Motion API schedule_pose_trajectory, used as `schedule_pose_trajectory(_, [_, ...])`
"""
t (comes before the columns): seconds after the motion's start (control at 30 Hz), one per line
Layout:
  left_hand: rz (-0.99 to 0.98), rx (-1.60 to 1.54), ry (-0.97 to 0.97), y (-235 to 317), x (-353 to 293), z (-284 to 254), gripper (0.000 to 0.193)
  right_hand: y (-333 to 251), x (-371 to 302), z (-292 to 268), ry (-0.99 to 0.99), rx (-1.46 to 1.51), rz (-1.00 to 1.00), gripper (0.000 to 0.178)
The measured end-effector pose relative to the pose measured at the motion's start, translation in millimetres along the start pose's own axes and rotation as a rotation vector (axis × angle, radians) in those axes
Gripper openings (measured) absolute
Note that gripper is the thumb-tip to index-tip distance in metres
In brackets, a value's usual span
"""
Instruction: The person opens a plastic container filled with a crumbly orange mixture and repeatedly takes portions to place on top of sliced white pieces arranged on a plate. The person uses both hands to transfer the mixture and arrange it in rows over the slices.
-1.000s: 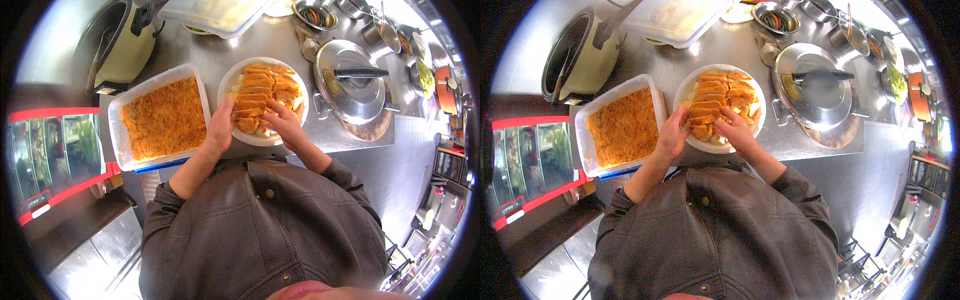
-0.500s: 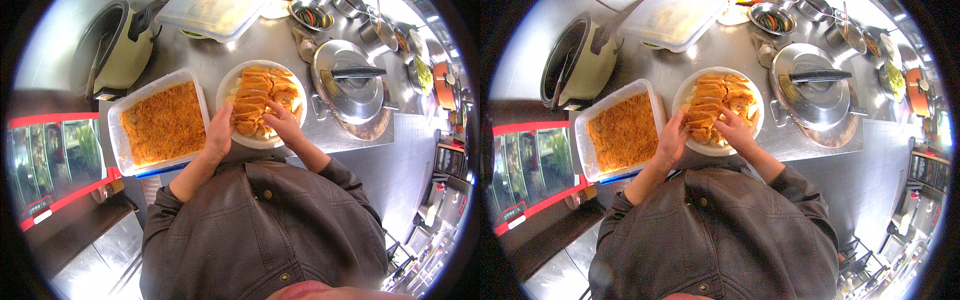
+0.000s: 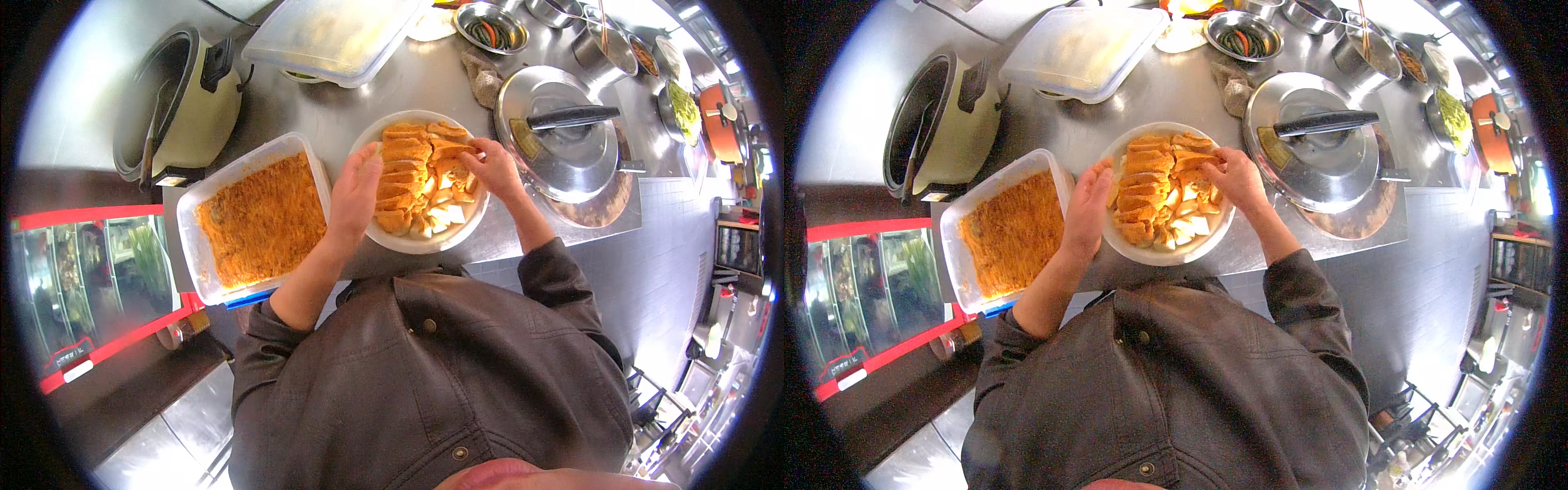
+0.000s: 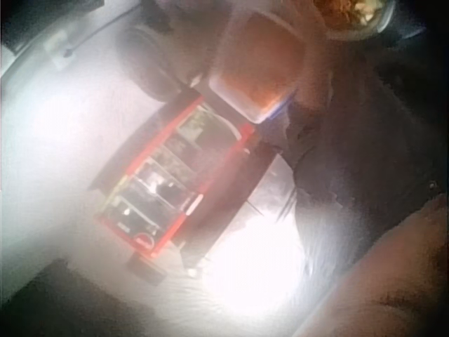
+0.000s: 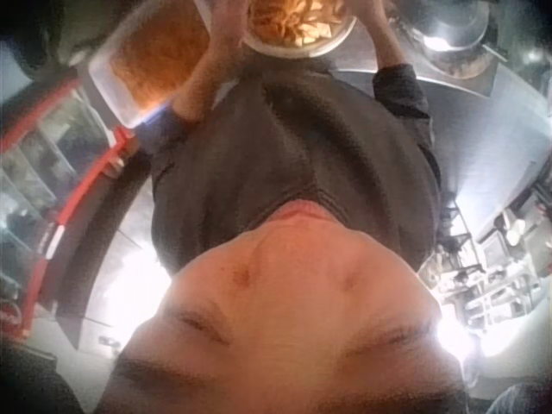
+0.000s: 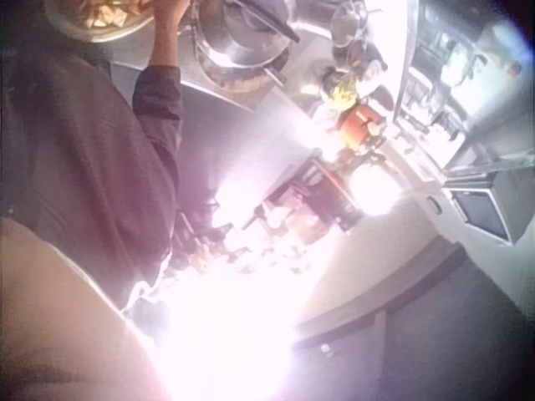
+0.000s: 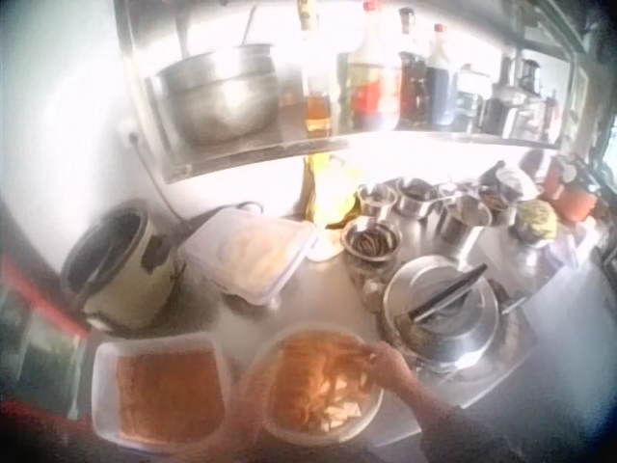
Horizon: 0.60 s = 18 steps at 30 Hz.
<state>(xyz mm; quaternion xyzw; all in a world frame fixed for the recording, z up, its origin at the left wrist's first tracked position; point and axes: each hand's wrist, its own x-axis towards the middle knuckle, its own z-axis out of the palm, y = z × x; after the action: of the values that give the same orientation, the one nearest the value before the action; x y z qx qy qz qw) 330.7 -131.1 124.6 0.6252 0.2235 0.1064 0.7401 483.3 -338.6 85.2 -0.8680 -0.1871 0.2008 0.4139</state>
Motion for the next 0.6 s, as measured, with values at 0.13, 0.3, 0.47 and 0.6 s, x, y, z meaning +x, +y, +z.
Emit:
schedule_pose_trajectory(0.13, [0.092,0.243,-0.058,13.4,25.0,12.5,0.036,10.7,8.7,6.0,0.050,-0.109,-0.067,0.036])
schedule_pose_trajectory(0.3, [0.527,0.814,-0.232,16.4,72.6,31.8,0.025,7.6,4.6,5.0,0.047,-0.141,-0.155,0.029])
schedule_pose_trajectory(0.47, [0.585,1.011,-0.437,-1.0,120.2,55.8,0.024,6.1,12.2,-6.1,0.176,-0.115,-0.201,0.020])
schedule_pose_trajectory(0.6, [0.436,1.352,-0.594,4.2,138.4,74.4,0.024,4.1,36.3,-18.2,0.050,-0.275,-0.330,0.020])
